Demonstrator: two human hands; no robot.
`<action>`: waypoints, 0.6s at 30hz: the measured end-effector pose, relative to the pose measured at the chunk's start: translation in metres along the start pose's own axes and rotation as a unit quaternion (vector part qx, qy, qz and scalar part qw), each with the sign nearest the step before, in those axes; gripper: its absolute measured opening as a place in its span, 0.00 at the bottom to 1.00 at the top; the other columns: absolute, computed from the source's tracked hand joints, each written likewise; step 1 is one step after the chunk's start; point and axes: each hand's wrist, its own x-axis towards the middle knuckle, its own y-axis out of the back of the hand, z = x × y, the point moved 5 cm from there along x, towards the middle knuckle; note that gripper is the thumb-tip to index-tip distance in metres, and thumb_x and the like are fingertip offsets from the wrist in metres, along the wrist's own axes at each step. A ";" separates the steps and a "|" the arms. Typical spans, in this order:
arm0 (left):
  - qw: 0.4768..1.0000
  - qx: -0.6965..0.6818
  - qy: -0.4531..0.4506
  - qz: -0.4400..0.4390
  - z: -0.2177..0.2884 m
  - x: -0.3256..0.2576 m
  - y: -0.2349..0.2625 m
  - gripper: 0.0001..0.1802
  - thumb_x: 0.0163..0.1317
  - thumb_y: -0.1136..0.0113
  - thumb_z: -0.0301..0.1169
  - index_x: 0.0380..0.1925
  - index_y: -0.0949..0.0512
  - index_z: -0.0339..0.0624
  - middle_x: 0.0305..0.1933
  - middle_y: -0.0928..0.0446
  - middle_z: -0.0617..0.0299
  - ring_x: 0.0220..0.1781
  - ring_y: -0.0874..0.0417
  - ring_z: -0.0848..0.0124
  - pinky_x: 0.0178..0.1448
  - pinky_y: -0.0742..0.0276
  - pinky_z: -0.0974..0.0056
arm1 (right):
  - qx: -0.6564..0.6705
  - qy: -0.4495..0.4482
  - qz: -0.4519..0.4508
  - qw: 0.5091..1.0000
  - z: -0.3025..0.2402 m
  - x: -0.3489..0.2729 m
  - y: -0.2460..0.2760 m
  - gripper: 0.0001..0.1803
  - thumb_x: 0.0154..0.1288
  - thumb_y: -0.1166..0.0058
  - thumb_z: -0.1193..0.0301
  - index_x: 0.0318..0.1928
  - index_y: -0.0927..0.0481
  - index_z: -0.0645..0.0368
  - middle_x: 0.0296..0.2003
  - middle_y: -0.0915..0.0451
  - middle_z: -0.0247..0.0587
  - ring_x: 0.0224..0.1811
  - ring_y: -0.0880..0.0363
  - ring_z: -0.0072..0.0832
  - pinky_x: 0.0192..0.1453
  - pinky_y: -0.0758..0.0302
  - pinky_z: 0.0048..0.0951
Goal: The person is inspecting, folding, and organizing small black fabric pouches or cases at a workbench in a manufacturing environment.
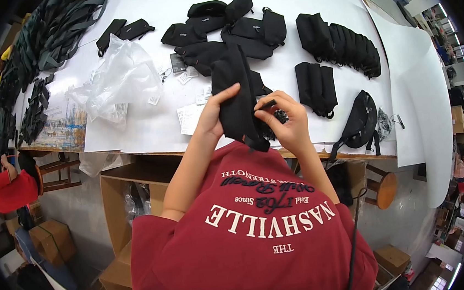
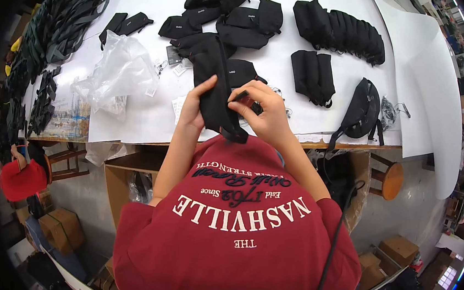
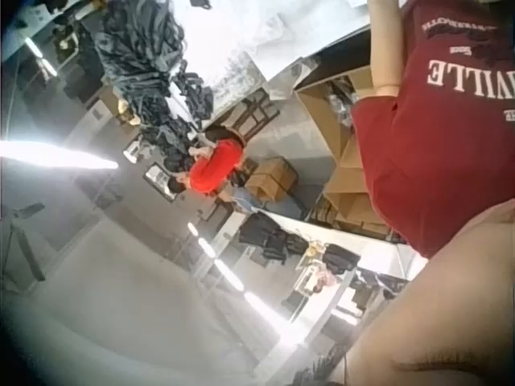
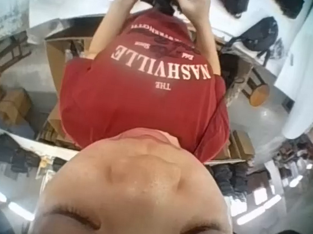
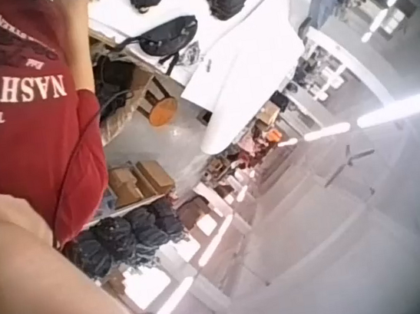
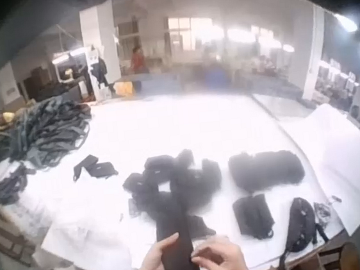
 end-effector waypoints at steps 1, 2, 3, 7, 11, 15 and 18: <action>1.000 -0.001 0.001 0.003 0.002 0.003 0.004 0.15 0.57 0.39 0.31 0.42 0.23 0.35 0.38 0.19 0.56 0.36 0.17 0.67 0.43 0.19 0.65 | 0.007 -0.013 -0.027 1.000 -0.003 -0.002 -0.001 0.05 0.51 0.41 0.81 0.31 0.22 0.64 0.30 0.23 0.37 0.31 0.25 0.24 0.36 0.30 0.21; 1.000 -0.015 -0.006 -0.002 0.005 0.006 0.007 0.14 0.57 0.39 0.32 0.41 0.23 0.35 0.37 0.19 0.56 0.35 0.17 0.67 0.42 0.19 0.65 | 0.009 -0.015 -0.028 0.999 -0.004 -0.002 0.000 0.05 0.51 0.41 0.81 0.31 0.22 0.64 0.30 0.23 0.37 0.31 0.25 0.24 0.36 0.30 0.21; 0.999 -0.030 -0.014 -0.007 0.009 0.008 0.010 0.14 0.57 0.39 0.32 0.40 0.22 0.34 0.36 0.19 0.56 0.34 0.16 0.67 0.41 0.18 0.65 | 0.002 -0.016 -0.054 0.998 -0.005 -0.003 -0.001 0.06 0.51 0.41 0.81 0.31 0.22 0.64 0.30 0.23 0.37 0.31 0.25 0.25 0.36 0.30 0.22; 0.998 -0.045 -0.027 -0.028 0.016 0.010 0.009 0.12 0.59 0.40 0.31 0.38 0.22 0.34 0.36 0.18 0.55 0.33 0.16 0.67 0.39 0.18 0.65 | -0.013 0.006 -0.095 0.995 -0.007 -0.006 -0.005 0.07 0.49 0.41 0.81 0.31 0.22 0.64 0.29 0.24 0.38 0.31 0.26 0.26 0.36 0.30 0.24; 0.996 -0.061 -0.026 -0.055 0.015 0.012 0.013 0.13 0.63 0.45 0.31 0.42 0.23 0.33 0.38 0.19 0.52 0.36 0.15 0.64 0.41 0.16 0.63 | -0.011 0.028 -0.100 0.995 -0.009 -0.008 -0.006 0.06 0.51 0.40 0.78 0.32 0.22 0.62 0.28 0.25 0.37 0.28 0.28 0.28 0.35 0.30 0.25; 0.995 -0.066 -0.028 -0.063 0.013 0.011 0.011 0.13 0.63 0.46 0.31 0.42 0.23 0.33 0.39 0.19 0.52 0.36 0.15 0.65 0.42 0.17 0.62 | -0.013 0.006 -0.113 0.993 -0.008 -0.013 -0.007 0.07 0.51 0.41 0.80 0.32 0.22 0.63 0.28 0.25 0.38 0.29 0.27 0.28 0.35 0.31 0.24; 0.998 0.003 -0.053 -0.043 0.011 0.008 0.003 0.16 0.57 0.38 0.30 0.44 0.24 0.35 0.39 0.20 0.56 0.37 0.17 0.67 0.43 0.19 0.65 | -0.039 0.011 -0.086 0.995 -0.009 -0.008 -0.004 0.07 0.51 0.41 0.80 0.32 0.23 0.63 0.27 0.26 0.38 0.28 0.27 0.28 0.33 0.31 0.24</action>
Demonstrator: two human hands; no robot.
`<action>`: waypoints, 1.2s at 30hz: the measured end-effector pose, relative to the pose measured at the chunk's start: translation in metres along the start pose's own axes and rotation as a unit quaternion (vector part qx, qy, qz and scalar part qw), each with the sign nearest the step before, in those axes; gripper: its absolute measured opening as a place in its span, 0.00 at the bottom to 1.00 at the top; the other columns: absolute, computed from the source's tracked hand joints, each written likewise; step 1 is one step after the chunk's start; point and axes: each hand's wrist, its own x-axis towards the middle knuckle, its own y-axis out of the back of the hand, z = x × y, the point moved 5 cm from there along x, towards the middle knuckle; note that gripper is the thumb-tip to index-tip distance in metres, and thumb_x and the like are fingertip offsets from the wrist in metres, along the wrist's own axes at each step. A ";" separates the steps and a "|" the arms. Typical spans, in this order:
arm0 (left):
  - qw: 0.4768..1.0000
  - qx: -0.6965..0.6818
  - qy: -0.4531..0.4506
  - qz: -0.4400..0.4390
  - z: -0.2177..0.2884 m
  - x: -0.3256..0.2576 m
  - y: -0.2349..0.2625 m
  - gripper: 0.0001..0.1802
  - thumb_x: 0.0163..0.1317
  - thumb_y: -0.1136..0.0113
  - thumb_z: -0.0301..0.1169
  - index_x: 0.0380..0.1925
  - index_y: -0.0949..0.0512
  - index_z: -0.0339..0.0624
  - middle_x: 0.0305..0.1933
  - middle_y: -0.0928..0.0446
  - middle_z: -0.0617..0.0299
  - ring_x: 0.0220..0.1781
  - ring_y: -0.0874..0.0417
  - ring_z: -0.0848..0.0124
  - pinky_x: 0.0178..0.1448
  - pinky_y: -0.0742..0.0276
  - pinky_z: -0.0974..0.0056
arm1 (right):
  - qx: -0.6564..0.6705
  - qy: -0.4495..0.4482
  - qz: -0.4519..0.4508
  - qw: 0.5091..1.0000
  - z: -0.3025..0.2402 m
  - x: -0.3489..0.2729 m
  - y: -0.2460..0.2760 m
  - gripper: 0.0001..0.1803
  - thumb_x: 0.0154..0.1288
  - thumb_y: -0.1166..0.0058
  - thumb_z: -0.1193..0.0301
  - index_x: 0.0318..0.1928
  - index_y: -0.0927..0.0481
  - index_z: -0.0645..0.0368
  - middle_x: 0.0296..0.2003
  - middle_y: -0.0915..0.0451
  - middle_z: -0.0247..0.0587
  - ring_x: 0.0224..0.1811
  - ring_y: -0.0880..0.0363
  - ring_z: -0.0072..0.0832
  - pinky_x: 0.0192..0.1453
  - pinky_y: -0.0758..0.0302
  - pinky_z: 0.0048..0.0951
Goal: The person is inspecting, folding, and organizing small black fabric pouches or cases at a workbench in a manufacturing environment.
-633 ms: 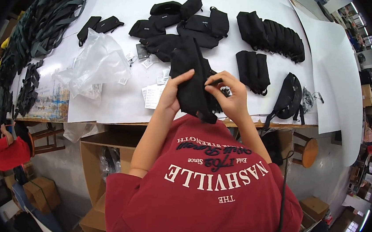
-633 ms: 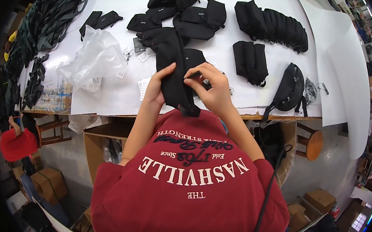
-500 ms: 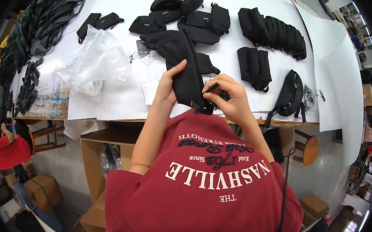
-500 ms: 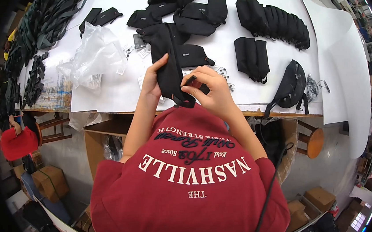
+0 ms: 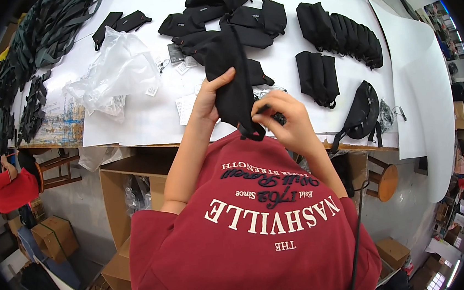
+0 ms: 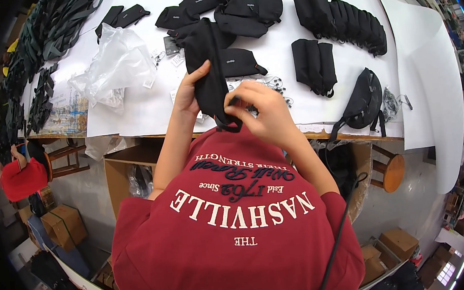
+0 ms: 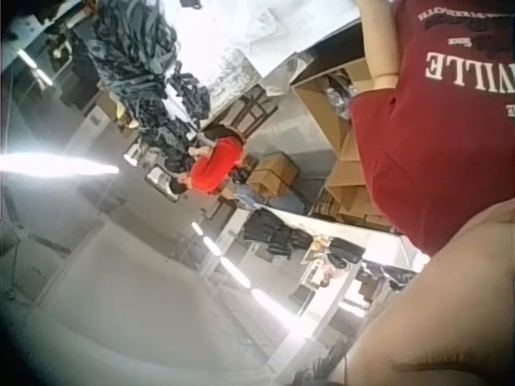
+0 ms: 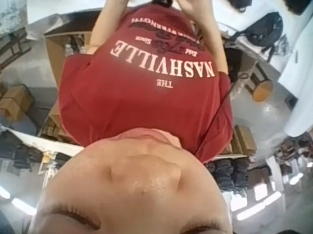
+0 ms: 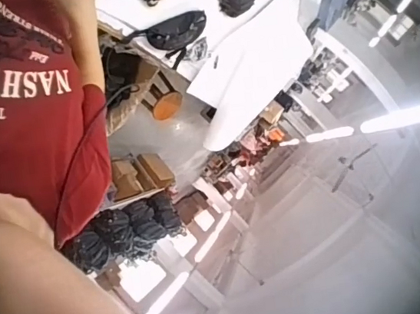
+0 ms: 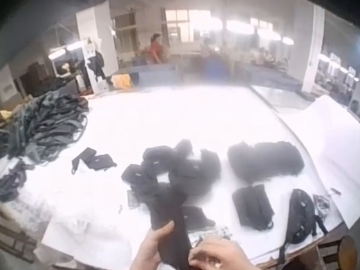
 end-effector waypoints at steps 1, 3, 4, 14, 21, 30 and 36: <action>0.998 0.064 -0.020 -0.012 0.000 -0.005 -0.011 0.18 0.56 0.37 0.30 0.46 0.26 0.35 0.41 0.20 0.56 0.39 0.17 0.68 0.44 0.19 0.65 | -0.033 0.017 0.027 0.999 -0.004 0.003 0.004 0.07 0.51 0.40 0.79 0.32 0.23 0.62 0.26 0.27 0.37 0.26 0.28 0.27 0.31 0.31 0.25; 0.991 0.127 -0.038 -0.023 -0.003 -0.009 -0.017 0.20 0.55 0.36 0.30 0.48 0.27 0.36 0.42 0.21 0.57 0.40 0.18 0.69 0.45 0.20 0.65 | -0.046 0.014 0.086 0.995 -0.009 0.012 0.014 0.06 0.51 0.40 0.78 0.32 0.22 0.61 0.25 0.29 0.37 0.24 0.30 0.26 0.29 0.33 0.24; 0.994 0.107 -0.029 -0.019 -0.003 -0.008 -0.015 0.21 0.55 0.36 0.30 0.48 0.28 0.36 0.43 0.22 0.57 0.41 0.18 0.69 0.46 0.21 0.65 | -0.039 0.014 0.074 0.996 -0.011 0.014 0.014 0.06 0.51 0.40 0.78 0.32 0.22 0.61 0.25 0.29 0.37 0.24 0.30 0.27 0.29 0.33 0.24; 0.999 0.031 0.001 -0.021 0.003 -0.001 -0.001 0.18 0.56 0.38 0.29 0.46 0.26 0.35 0.41 0.20 0.56 0.38 0.17 0.68 0.44 0.19 0.65 | 0.011 -0.021 -0.010 1.000 -0.006 0.006 -0.005 0.06 0.52 0.41 0.76 0.32 0.22 0.61 0.24 0.29 0.37 0.26 0.32 0.28 0.32 0.34 0.26; 0.972 0.219 0.041 -0.074 -0.001 -0.019 -0.029 0.27 0.47 0.31 0.26 0.49 0.27 0.34 0.43 0.21 0.59 0.43 0.20 0.71 0.50 0.25 0.68 | -0.124 0.068 0.244 0.960 -0.009 0.050 0.049 0.06 0.50 0.39 0.76 0.30 0.21 0.59 0.22 0.27 0.33 0.23 0.36 0.24 0.27 0.38 0.24; 0.996 -0.051 0.055 -0.055 0.011 0.008 0.006 0.16 0.64 0.47 0.36 0.41 0.25 0.32 0.34 0.20 0.51 0.31 0.16 0.66 0.35 0.16 0.65 | -0.013 0.017 -0.028 0.999 -0.008 0.018 -0.010 0.05 0.52 0.41 0.78 0.30 0.23 0.64 0.22 0.29 0.35 0.28 0.35 0.26 0.31 0.36 0.24; 0.997 -0.058 0.031 -0.051 0.017 0.011 0.015 0.13 0.60 0.41 0.33 0.39 0.22 0.33 0.37 0.19 0.54 0.34 0.16 0.67 0.39 0.17 0.65 | 0.001 -0.009 -0.052 0.999 -0.007 0.016 -0.011 0.08 0.52 0.40 0.73 0.34 0.23 0.61 0.26 0.28 0.37 0.31 0.33 0.32 0.36 0.34 0.30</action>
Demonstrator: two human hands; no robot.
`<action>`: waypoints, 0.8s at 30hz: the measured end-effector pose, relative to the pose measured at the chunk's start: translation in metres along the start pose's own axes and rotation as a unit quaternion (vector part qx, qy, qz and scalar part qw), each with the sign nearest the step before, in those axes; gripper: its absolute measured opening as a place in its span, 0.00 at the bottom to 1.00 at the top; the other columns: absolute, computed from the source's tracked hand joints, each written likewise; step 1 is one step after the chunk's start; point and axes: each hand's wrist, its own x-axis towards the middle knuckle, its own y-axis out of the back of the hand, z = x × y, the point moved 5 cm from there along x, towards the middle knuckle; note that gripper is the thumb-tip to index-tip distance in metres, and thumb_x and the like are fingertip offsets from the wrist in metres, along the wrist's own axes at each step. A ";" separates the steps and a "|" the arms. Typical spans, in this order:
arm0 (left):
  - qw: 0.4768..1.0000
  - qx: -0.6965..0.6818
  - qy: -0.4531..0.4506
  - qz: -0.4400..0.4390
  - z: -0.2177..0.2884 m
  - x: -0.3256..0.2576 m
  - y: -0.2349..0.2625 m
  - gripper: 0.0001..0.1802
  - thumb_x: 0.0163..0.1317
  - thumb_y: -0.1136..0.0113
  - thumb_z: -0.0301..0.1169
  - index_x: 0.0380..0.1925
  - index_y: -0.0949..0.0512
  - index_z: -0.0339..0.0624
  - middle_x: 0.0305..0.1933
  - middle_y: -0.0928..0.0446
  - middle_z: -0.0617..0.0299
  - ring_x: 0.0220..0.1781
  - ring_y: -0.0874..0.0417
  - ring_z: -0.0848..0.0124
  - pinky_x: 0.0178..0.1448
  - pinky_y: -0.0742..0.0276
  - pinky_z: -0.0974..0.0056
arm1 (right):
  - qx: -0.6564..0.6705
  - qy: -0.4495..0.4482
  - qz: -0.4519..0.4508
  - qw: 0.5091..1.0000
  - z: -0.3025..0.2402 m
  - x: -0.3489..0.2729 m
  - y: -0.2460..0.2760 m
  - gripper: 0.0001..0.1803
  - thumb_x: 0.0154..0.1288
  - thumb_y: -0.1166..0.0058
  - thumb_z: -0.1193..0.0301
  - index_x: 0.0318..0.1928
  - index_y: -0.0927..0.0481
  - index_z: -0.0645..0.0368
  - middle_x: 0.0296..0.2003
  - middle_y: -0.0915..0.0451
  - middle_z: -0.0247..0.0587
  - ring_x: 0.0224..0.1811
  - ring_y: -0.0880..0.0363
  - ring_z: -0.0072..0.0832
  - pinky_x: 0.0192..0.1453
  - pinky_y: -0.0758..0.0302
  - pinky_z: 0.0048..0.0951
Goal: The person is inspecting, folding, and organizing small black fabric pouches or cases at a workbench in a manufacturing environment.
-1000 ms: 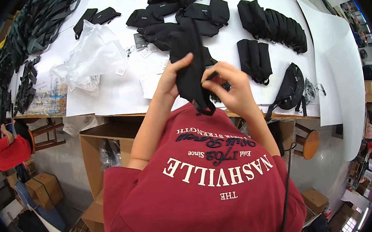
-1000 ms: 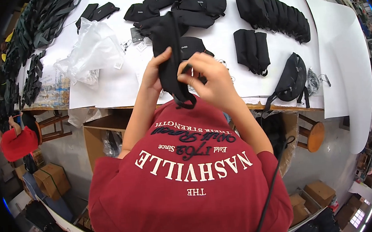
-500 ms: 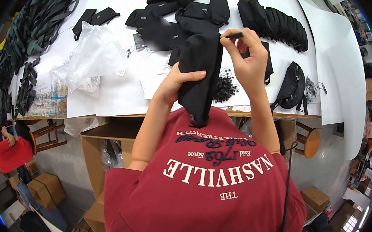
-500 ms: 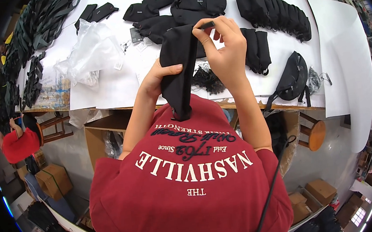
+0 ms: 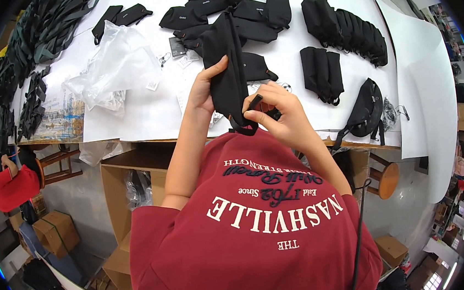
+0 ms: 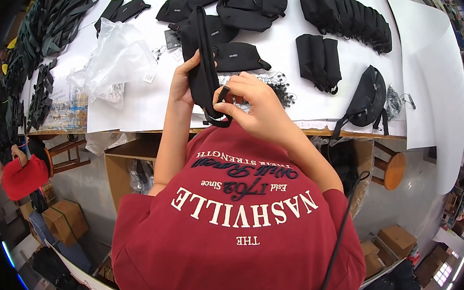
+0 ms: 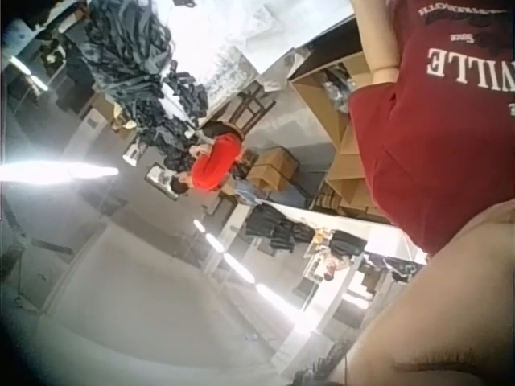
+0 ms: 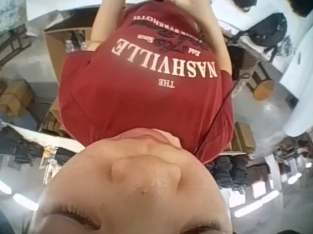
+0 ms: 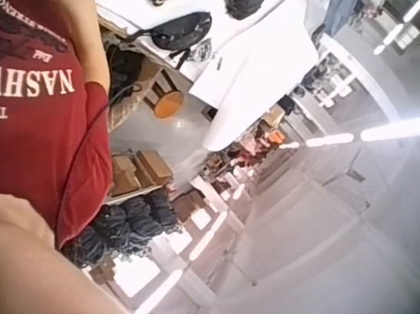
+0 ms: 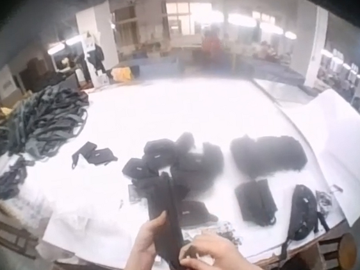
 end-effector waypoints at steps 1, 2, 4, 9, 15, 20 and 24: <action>1.000 -0.016 0.002 -0.015 0.001 -0.001 -0.007 0.14 0.61 0.42 0.33 0.40 0.23 0.33 0.38 0.19 0.54 0.35 0.16 0.67 0.40 0.17 0.64 | 0.002 -0.003 -0.001 1.000 0.001 0.000 0.001 0.10 0.53 0.40 0.73 0.36 0.23 0.60 0.30 0.26 0.37 0.34 0.31 0.33 0.40 0.32 0.31; 1.000 -0.015 0.002 -0.016 0.002 -0.002 -0.014 0.14 0.61 0.42 0.33 0.40 0.23 0.33 0.38 0.19 0.54 0.35 0.16 0.67 0.40 0.17 0.64 | -0.071 0.031 0.058 0.995 -0.001 0.001 0.011 0.13 0.53 0.40 0.71 0.40 0.24 0.59 0.36 0.26 0.39 0.40 0.30 0.36 0.46 0.33 0.33; 0.985 0.093 -0.075 0.122 0.010 -0.010 -0.018 0.16 0.62 0.44 0.35 0.45 0.25 0.34 0.43 0.20 0.54 0.42 0.17 0.67 0.44 0.19 0.64 | -0.199 0.050 0.146 0.968 -0.009 0.001 0.028 0.20 0.52 0.39 0.68 0.47 0.26 0.53 0.51 0.28 0.42 0.56 0.34 0.41 0.60 0.39 0.38; 0.995 0.047 -0.032 0.087 -0.007 -0.028 -0.037 0.19 0.65 0.49 0.38 0.50 0.29 0.37 0.47 0.23 0.57 0.47 0.21 0.71 0.49 0.23 0.66 | -0.356 0.108 0.070 0.925 -0.023 -0.001 0.013 0.23 0.45 0.37 0.72 0.46 0.25 0.50 0.50 0.27 0.39 0.55 0.32 0.38 0.58 0.36 0.38; 0.700 0.610 -0.334 0.159 0.023 -0.054 -0.009 0.34 0.53 0.34 0.37 0.58 0.39 0.43 0.60 0.36 0.55 0.57 0.31 0.66 0.56 0.32 0.61 | 0.039 -0.058 0.159 0.985 0.024 -0.010 0.042 0.24 0.49 0.41 0.84 0.49 0.27 0.58 0.36 0.21 0.37 0.40 0.23 0.23 0.47 0.30 0.22; 0.797 0.520 -0.308 -0.006 0.033 -0.067 -0.039 0.31 0.51 0.34 0.25 0.57 0.34 0.43 0.48 0.26 0.60 0.41 0.24 0.74 0.48 0.29 0.69 | 0.165 -0.061 0.167 0.970 0.031 -0.020 0.046 0.21 0.53 0.41 0.84 0.49 0.27 0.56 0.40 0.22 0.32 0.30 0.29 0.09 0.29 0.36 0.10; 0.726 0.614 -0.309 -0.029 0.038 -0.072 -0.056 0.20 0.49 0.34 0.23 0.45 0.23 0.42 0.41 0.25 0.62 0.36 0.24 0.75 0.44 0.29 0.69 | 0.150 -0.077 0.150 0.974 0.027 -0.029 0.054 0.15 0.50 0.41 0.85 0.39 0.20 0.58 0.41 0.23 0.33 0.33 0.26 0.14 0.33 0.33 0.14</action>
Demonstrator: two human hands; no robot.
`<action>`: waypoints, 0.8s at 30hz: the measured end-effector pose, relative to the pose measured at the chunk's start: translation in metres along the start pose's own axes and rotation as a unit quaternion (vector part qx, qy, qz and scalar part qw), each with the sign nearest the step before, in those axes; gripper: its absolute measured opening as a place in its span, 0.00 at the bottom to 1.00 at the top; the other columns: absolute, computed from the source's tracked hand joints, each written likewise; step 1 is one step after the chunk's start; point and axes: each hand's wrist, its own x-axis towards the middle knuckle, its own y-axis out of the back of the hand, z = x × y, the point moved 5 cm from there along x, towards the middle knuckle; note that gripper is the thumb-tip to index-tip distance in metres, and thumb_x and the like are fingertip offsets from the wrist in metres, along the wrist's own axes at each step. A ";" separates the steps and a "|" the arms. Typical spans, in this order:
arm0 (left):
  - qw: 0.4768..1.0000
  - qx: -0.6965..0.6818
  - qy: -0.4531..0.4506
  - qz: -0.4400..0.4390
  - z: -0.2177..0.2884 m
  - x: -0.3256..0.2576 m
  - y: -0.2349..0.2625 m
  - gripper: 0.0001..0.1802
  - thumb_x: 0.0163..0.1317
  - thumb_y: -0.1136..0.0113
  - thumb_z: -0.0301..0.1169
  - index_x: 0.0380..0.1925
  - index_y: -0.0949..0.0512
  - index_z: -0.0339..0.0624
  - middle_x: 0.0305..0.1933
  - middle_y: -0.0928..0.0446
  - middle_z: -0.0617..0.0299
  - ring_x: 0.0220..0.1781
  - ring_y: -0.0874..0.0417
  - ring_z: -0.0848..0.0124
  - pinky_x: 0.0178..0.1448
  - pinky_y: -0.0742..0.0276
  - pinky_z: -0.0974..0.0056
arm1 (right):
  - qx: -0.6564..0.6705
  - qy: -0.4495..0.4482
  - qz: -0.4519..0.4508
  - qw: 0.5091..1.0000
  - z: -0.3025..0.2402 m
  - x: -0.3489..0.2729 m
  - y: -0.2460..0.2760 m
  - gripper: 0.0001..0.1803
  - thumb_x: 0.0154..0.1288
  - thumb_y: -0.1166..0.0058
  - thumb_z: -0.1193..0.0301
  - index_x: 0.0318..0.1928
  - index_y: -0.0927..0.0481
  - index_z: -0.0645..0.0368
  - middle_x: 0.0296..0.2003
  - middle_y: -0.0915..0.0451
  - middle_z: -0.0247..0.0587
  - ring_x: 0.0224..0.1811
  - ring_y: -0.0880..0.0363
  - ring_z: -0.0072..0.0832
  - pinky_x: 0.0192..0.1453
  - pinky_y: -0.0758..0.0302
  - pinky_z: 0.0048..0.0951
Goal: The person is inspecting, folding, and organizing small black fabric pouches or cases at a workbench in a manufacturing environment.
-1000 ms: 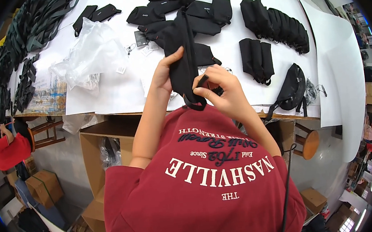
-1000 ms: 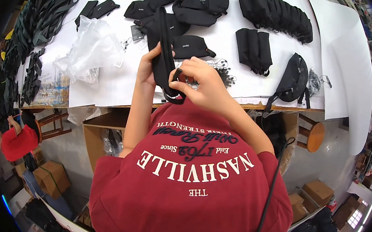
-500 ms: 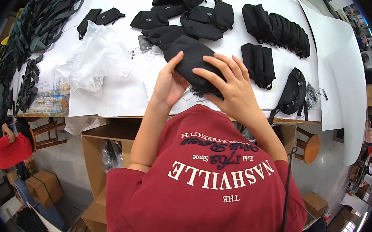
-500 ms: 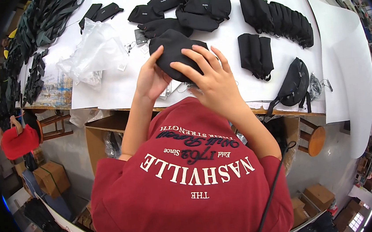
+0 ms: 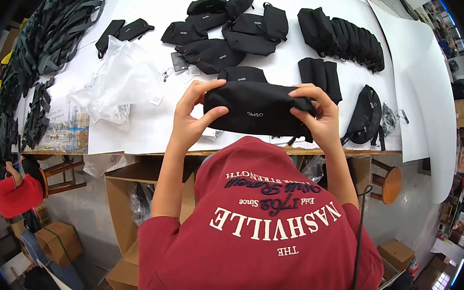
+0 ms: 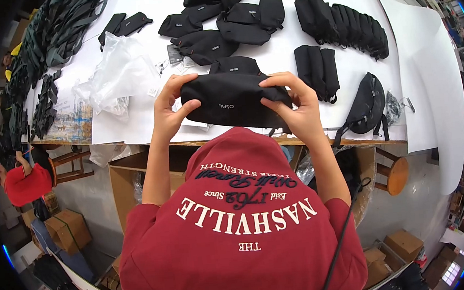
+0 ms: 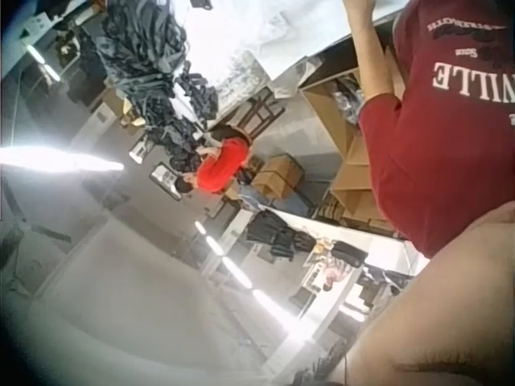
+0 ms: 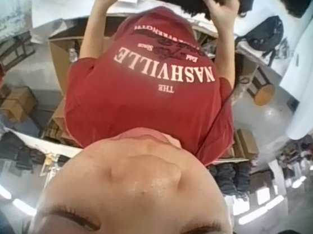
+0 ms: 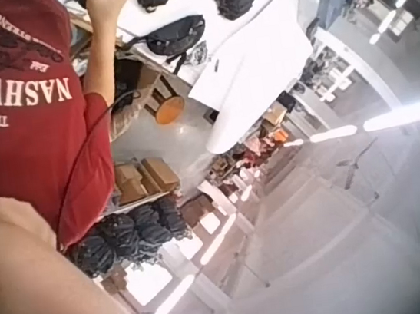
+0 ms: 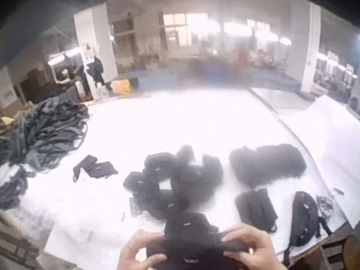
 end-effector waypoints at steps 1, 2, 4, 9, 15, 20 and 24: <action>1.000 -0.001 0.000 -0.002 0.001 0.000 -0.001 0.20 0.49 0.34 0.23 0.45 0.23 0.42 0.41 0.25 0.62 0.36 0.24 0.75 0.44 0.29 0.69 | 0.000 -0.001 0.002 1.000 0.001 0.000 0.001 0.15 0.50 0.41 0.85 0.39 0.20 0.58 0.41 0.23 0.33 0.33 0.26 0.14 0.33 0.33 0.14; 0.998 0.031 -0.047 0.016 0.006 0.001 -0.001 0.17 0.49 0.35 0.20 0.42 0.21 0.41 0.38 0.25 0.62 0.36 0.24 0.74 0.42 0.29 0.70 | -0.039 0.067 0.014 0.997 -0.005 0.001 0.002 0.15 0.47 0.41 0.85 0.38 0.20 0.59 0.41 0.23 0.34 0.34 0.25 0.17 0.37 0.31 0.17; 0.991 0.069 -0.100 0.051 0.016 -0.001 -0.003 0.14 0.46 0.37 0.15 0.35 0.18 0.40 0.33 0.25 0.61 0.34 0.24 0.71 0.37 0.28 0.69 | -0.079 0.120 0.043 0.989 -0.014 -0.002 0.004 0.12 0.43 0.40 0.84 0.33 0.18 0.61 0.42 0.25 0.38 0.41 0.24 0.27 0.47 0.28 0.25; 0.991 0.087 -0.082 0.067 0.022 -0.020 -0.001 0.14 0.43 0.35 0.18 0.32 0.16 0.44 0.38 0.24 0.61 0.35 0.25 0.70 0.37 0.27 0.69 | -0.159 0.180 0.047 0.970 -0.028 -0.018 0.011 0.11 0.40 0.37 0.81 0.31 0.16 0.60 0.40 0.26 0.39 0.43 0.25 0.30 0.48 0.27 0.27; 0.985 0.159 -0.068 -0.001 0.019 -0.024 0.003 0.10 0.45 0.34 0.21 0.29 0.17 0.45 0.41 0.21 0.64 0.42 0.26 0.68 0.40 0.28 0.67 | -0.298 0.181 -0.005 0.937 -0.025 -0.019 0.004 0.10 0.41 0.36 0.76 0.30 0.17 0.57 0.31 0.24 0.34 0.38 0.26 0.31 0.45 0.32 0.30; 0.984 0.171 -0.037 -0.039 0.017 -0.019 -0.001 0.10 0.49 0.36 0.24 0.34 0.20 0.40 0.39 0.21 0.60 0.44 0.23 0.66 0.51 0.32 0.62 | -0.343 0.196 -0.010 0.919 -0.021 -0.020 -0.006 0.11 0.43 0.35 0.74 0.32 0.17 0.54 0.26 0.23 0.32 0.35 0.26 0.30 0.42 0.33 0.30; 0.959 0.234 -0.144 -0.065 0.033 -0.017 -0.022 0.13 0.44 0.30 0.31 0.33 0.18 0.46 0.36 0.20 0.68 0.43 0.23 0.68 0.52 0.35 0.63 | -0.340 0.217 -0.018 0.915 -0.024 -0.021 -0.013 0.12 0.41 0.35 0.75 0.32 0.17 0.53 0.27 0.23 0.32 0.34 0.26 0.30 0.40 0.32 0.31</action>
